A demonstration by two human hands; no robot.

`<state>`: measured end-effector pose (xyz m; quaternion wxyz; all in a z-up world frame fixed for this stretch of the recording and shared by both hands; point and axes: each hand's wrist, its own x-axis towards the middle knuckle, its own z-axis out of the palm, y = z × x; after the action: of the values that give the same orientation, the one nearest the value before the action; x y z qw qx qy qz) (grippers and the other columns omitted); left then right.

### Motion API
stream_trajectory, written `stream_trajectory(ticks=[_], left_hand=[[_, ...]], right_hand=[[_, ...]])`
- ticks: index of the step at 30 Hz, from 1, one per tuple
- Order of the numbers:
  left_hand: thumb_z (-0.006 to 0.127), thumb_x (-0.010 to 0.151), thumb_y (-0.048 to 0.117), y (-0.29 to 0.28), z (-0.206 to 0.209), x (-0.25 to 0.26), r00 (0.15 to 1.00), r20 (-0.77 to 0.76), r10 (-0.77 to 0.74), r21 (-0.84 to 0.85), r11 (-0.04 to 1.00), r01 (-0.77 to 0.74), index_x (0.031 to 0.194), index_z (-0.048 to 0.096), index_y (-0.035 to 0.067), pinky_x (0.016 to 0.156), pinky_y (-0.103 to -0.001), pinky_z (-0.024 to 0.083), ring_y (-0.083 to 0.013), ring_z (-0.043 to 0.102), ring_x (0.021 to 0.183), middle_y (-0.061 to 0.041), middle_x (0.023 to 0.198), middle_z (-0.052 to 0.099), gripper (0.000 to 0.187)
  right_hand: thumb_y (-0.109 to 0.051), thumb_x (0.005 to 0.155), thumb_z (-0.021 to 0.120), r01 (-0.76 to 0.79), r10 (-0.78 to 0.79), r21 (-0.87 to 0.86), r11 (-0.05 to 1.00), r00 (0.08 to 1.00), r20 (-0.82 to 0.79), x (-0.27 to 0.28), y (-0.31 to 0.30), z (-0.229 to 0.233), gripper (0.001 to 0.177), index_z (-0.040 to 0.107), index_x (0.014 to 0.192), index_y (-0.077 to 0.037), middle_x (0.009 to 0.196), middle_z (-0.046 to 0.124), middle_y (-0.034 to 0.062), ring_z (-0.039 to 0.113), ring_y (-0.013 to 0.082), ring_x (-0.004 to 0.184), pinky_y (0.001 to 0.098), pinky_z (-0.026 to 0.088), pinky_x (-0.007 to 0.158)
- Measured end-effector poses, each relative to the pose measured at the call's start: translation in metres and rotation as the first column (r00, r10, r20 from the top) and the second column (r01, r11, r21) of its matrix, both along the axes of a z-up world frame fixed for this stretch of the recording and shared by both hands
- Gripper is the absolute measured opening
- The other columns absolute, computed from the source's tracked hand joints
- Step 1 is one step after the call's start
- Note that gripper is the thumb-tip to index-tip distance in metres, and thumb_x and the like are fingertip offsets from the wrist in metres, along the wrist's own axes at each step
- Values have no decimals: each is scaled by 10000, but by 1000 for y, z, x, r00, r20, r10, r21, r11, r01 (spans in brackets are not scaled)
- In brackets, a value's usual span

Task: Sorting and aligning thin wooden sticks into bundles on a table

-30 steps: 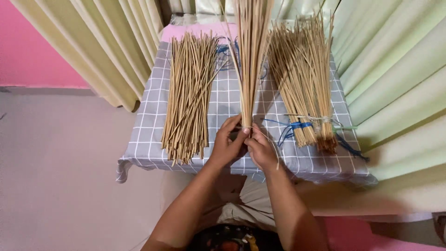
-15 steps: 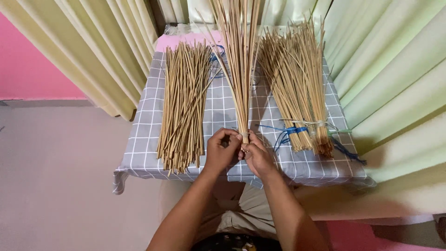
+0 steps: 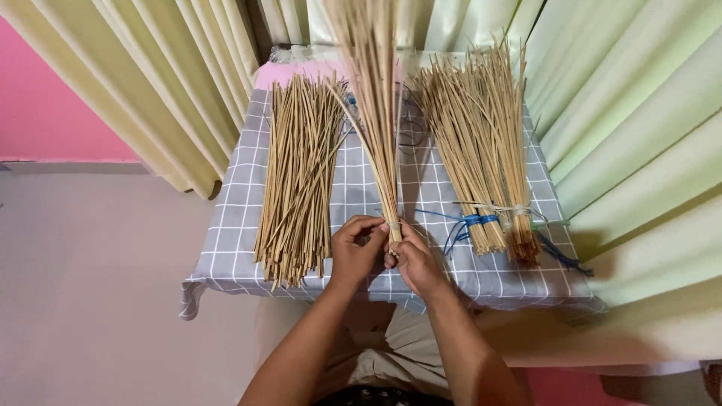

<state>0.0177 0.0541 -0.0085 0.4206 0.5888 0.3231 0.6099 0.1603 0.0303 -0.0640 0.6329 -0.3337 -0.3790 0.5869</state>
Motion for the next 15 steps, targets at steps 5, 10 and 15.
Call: stream_trajectory(ticks=[5, 10, 15], left_hand=[[787, 883, 25, 1, -10, 4, 997, 47, -60, -66, 996, 63, 906, 780, 24, 676, -369, 532, -189, 659, 753, -152, 817, 728, 23], [474, 1074, 106, 13, -13, 9, 947, 246, -205, -303, 912, 276, 1065, 534, 46, 365, -343, 544, -192, 561, 441, -105, 607, 522, 86], [401, 1123, 259, 19, -17, 4, 993, 87, -82, -264, 959, 102, 1105, 473, 85, 842, -391, 485, -225, 543, 921, -99, 929, 583, 189]], right_hand=[[-105, 834, 575, -14, 14, 9, 1000, 998, 61, -5, -5, 11, 674, 431, 1488, -24, 894, 519, 115, 506, 176, 702, 311, 509, 597], [-117, 816, 562, -61, 61, 26, 998, 998, 24, -5, -8, 19, 621, 476, 1420, -2, 845, 499, 113, 483, 176, 641, 307, 484, 564], [-129, 803, 575, -116, 117, 67, 991, 993, -14, -2, -4, 8, 541, 516, 1318, 24, 799, 486, 113, 453, 156, 574, 315, 451, 529]])
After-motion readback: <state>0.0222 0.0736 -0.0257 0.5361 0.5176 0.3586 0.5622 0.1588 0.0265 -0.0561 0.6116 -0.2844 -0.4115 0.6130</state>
